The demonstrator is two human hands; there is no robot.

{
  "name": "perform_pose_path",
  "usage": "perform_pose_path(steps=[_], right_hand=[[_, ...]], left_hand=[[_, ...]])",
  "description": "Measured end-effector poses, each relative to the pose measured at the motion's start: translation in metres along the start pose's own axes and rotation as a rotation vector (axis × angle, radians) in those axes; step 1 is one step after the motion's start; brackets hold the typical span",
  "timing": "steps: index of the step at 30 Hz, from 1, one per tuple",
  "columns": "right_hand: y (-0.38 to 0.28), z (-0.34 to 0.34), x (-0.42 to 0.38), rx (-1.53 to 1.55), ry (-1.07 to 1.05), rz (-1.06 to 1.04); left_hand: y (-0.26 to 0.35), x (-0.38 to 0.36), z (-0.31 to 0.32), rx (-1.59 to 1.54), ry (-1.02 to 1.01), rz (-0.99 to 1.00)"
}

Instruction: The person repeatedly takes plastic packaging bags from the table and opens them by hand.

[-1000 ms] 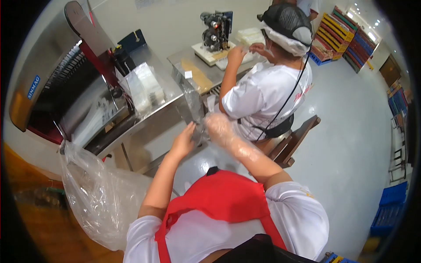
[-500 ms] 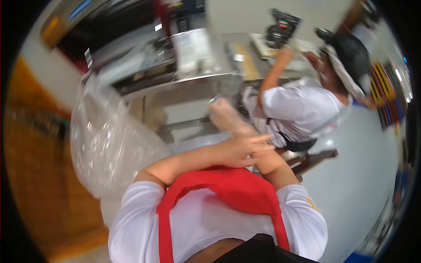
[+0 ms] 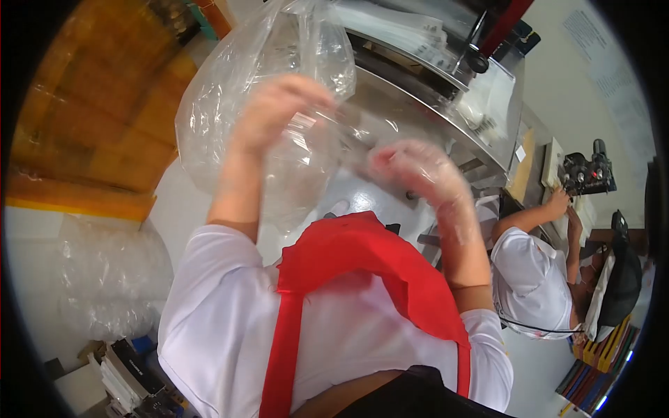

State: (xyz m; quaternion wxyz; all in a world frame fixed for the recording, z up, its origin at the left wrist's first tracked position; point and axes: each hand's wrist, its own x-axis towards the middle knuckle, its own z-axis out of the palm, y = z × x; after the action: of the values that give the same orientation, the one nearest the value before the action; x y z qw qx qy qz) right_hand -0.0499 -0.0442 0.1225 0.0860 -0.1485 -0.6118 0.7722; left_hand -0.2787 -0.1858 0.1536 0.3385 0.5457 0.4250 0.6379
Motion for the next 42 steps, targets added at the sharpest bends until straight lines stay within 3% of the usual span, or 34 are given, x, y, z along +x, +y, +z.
perform_pose_path(steps=[2,3,4,6,7,9,11,13,14,18,19,21,23,25,29,31,33,34,35,36,37,39,42], right_hand=[[-0.009,-0.019,0.031,-0.073,0.211,-0.007],[-0.014,-0.018,0.051,-0.131,0.319,0.006],[-0.016,-0.012,0.069,-0.183,0.43,0.024],[-0.015,0.01,0.095,-0.222,0.492,0.031],[-0.006,0.011,0.124,-0.264,0.406,0.069],[0.033,0.009,0.172,-0.313,0.325,0.095],[0.058,0.005,0.204,-0.151,0.297,0.071],[0.03,0.012,0.191,-0.106,0.303,0.052],[0.018,0.017,0.181,-0.055,0.303,0.044],[0.01,0.014,0.179,-0.129,0.303,0.055],[0.007,0.012,0.178,-0.121,0.321,0.051],[0.004,0.006,0.172,-0.114,0.303,0.153],[0.01,0.002,0.168,-0.088,0.319,0.135],[0.016,-0.002,0.167,-0.081,0.331,0.113],[0.001,0.001,0.145,-0.081,0.288,0.068],[-0.005,-0.002,0.13,-0.107,0.286,0.057],[0.001,-0.011,0.116,-0.171,0.269,0.061],[0.004,-0.015,0.11,-0.17,0.285,0.067],[0.007,-0.018,0.102,-0.142,0.306,0.114],[0.009,-0.023,0.093,-0.112,0.327,0.161],[0.01,-0.026,0.085,-0.108,0.344,0.168],[0.015,-0.03,0.07,-0.09,0.43,0.107],[0.015,-0.033,0.06,-0.074,0.493,0.152]], left_hand=[[0.038,-0.025,-0.045,0.047,0.348,0.126],[0.055,-0.025,-0.056,0.122,0.454,0.222],[0.049,-0.018,-0.062,0.128,0.433,0.225],[0.013,-0.01,-0.067,1.061,0.593,0.39],[-0.004,-0.003,-0.062,1.381,0.424,0.31],[-0.058,0.003,-0.087,1.658,0.139,-0.085],[-0.094,-0.014,-0.137,1.862,-0.213,-0.978],[-0.148,-0.048,-0.248,1.785,-0.738,-1.389],[-0.148,-0.04,-0.247,1.787,-0.754,-1.375],[-0.085,0.025,-0.219,1.599,-0.591,-1.686],[-0.076,0.045,-0.214,1.614,-0.606,-1.672],[-0.068,0.094,-0.2,1.673,-0.768,-1.365],[-0.064,0.127,-0.182,1.843,-0.507,-1.0],[-0.041,0.167,-0.143,1.953,-0.538,-0.715],[-0.029,0.233,-0.076,1.675,-0.497,-0.228],[-0.065,0.258,-0.046,1.381,-0.354,0.008],[-0.153,0.288,-0.038,1.309,-0.165,0.712],[-0.181,0.29,-0.036,1.292,-0.171,0.717],[-0.203,0.291,-0.035,1.23,-0.171,0.594],[-0.204,0.288,-0.026,1.165,-0.173,0.472],[-0.203,0.289,-0.021,1.148,-0.183,0.474],[-0.198,0.288,-0.02,1.162,-0.092,0.213],[-0.194,0.29,-0.024,1.0,0.014,0.085]])
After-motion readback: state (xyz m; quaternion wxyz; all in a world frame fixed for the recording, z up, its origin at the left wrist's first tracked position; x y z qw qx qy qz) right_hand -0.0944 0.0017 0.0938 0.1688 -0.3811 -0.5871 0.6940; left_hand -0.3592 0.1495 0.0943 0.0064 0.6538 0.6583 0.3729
